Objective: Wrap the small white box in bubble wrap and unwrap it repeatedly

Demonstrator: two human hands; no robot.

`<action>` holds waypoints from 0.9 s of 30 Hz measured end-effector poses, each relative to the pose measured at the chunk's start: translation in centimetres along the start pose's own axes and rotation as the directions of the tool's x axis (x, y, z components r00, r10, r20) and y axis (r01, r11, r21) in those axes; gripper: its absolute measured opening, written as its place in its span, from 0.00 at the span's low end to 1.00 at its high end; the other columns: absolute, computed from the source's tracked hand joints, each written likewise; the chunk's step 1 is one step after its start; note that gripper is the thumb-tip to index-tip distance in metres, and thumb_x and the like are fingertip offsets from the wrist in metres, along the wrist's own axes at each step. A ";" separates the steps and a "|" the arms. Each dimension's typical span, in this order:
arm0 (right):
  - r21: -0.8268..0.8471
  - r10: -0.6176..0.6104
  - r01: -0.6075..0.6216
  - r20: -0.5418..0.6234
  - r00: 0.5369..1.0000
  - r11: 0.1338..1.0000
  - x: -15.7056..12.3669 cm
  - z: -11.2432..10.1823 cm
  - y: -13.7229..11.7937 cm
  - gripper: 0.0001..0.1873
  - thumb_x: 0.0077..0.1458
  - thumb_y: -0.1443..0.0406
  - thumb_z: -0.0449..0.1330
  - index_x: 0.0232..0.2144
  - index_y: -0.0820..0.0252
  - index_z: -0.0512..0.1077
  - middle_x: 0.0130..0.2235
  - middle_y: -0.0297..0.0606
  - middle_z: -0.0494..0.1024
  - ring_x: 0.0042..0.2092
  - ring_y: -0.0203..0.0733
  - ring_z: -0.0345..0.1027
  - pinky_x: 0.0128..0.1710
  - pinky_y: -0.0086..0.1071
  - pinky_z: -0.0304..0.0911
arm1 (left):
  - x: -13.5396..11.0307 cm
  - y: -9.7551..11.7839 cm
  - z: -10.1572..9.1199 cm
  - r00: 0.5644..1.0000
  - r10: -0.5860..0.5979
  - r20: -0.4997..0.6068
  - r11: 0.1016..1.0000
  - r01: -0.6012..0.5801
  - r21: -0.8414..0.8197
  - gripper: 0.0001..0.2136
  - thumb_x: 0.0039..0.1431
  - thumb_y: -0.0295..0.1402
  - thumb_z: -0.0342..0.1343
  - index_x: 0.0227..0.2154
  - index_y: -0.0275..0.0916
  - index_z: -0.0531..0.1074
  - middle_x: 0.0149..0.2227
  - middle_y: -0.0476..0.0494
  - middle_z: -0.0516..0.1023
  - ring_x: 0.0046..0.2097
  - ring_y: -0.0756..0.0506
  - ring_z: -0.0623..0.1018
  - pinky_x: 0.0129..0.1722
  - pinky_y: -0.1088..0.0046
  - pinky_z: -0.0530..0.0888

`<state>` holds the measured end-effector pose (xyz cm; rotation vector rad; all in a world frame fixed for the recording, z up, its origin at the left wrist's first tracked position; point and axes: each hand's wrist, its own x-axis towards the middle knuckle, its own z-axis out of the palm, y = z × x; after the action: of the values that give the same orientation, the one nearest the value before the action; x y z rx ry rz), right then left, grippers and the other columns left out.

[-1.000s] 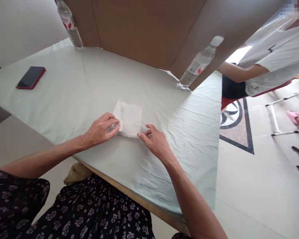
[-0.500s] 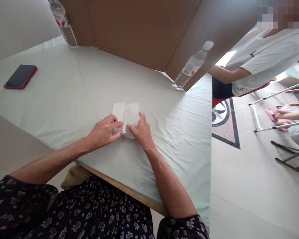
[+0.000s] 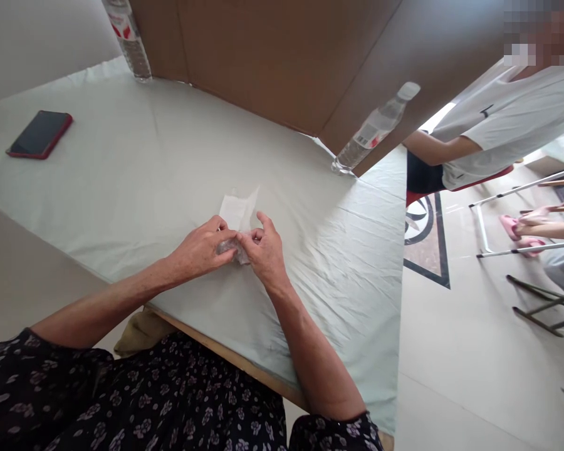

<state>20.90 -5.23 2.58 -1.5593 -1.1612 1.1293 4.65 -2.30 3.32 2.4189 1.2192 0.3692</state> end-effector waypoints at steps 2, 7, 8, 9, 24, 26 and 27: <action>0.009 0.016 -0.016 0.026 1.000 1.000 -0.3 0.0 -0.3 0.50 0.50 0.52 0.64 0.68 0.69 0.52 0.35 0.36 0.77 0.27 0.36 0.67 0.21 0.30 0.62 | 0.0 -0.2 0.3 1.000 -0.010 -0.016 0.999 0.009 -0.051 0.10 0.60 0.30 0.56 0.43 0.37 0.77 0.43 0.40 0.71 0.38 0.46 0.73 0.36 0.69 0.72; -0.144 -0.103 0.121 0.127 0.987 0.982 -1.2 -0.4 -0.4 0.37 0.57 0.60 0.56 0.66 0.66 0.57 0.47 0.47 0.81 0.29 0.37 0.72 0.30 0.35 0.69 | -0.2 -0.8 1.2 0.993 -0.048 -0.109 0.970 0.021 -0.243 0.20 0.56 0.30 0.57 0.53 0.37 0.71 0.44 0.40 0.73 0.44 0.42 0.75 0.42 0.64 0.75; -0.199 -0.149 0.178 0.152 0.977 0.964 -1.4 -0.4 -0.4 0.35 0.58 0.62 0.54 0.66 0.65 0.58 0.48 0.48 0.81 0.31 0.38 0.72 0.32 0.36 0.70 | -0.3 -0.9 1.3 0.991 -0.055 -0.121 0.959 0.019 -0.284 0.24 0.56 0.30 0.58 0.56 0.37 0.68 0.44 0.40 0.73 0.43 0.42 0.75 0.43 0.63 0.75; -0.265 -0.193 0.235 0.175 0.965 0.935 -1.5 -0.4 -0.3 0.33 0.58 0.64 0.54 0.65 0.64 0.58 0.50 0.48 0.81 0.32 0.39 0.73 0.35 0.38 0.71 | -0.3 -1.0 1.4 0.990 -0.061 -0.125 0.946 0.017 -0.325 0.26 0.55 0.30 0.58 0.59 0.36 0.66 0.45 0.39 0.74 0.42 0.43 0.75 0.44 0.63 0.76; -0.570 -0.300 0.528 0.448 0.842 0.630 -0.6 -0.7 -1.5 0.41 0.53 0.72 0.51 0.69 0.60 0.51 0.55 0.49 0.78 0.37 0.44 0.75 0.39 0.40 0.69 | 0.1 -0.9 1.5 0.968 -0.215 -0.125 0.872 0.133 -0.470 0.16 0.56 0.29 0.57 0.49 0.39 0.69 0.47 0.43 0.72 0.33 0.50 0.73 0.39 0.66 0.75; -0.449 -0.302 0.499 0.441 0.845 0.741 -0.2 -1.3 -1.2 0.39 0.54 0.72 0.52 0.68 0.59 0.53 0.52 0.45 0.79 0.31 0.38 0.72 0.36 0.37 0.69 | 0.1 -1.0 1.7 0.966 -0.213 -0.150 0.874 0.119 -0.472 0.21 0.55 0.27 0.56 0.53 0.40 0.67 0.49 0.42 0.71 0.32 0.51 0.72 0.39 0.67 0.75; -0.395 -0.308 0.466 0.401 0.863 0.792 0.1 -1.5 -0.9 0.37 0.55 0.71 0.52 0.67 0.58 0.55 0.50 0.43 0.80 0.29 0.36 0.70 0.35 0.36 0.68 | 0.1 -1.0 1.9 0.963 -0.211 -0.168 0.876 0.110 -0.469 0.23 0.55 0.27 0.56 0.55 0.40 0.66 0.49 0.42 0.71 0.32 0.51 0.72 0.39 0.68 0.76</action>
<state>22.24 -5.16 3.74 -1.4060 -2.0105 0.8574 4.73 -2.15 1.18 1.8949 1.2454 0.7882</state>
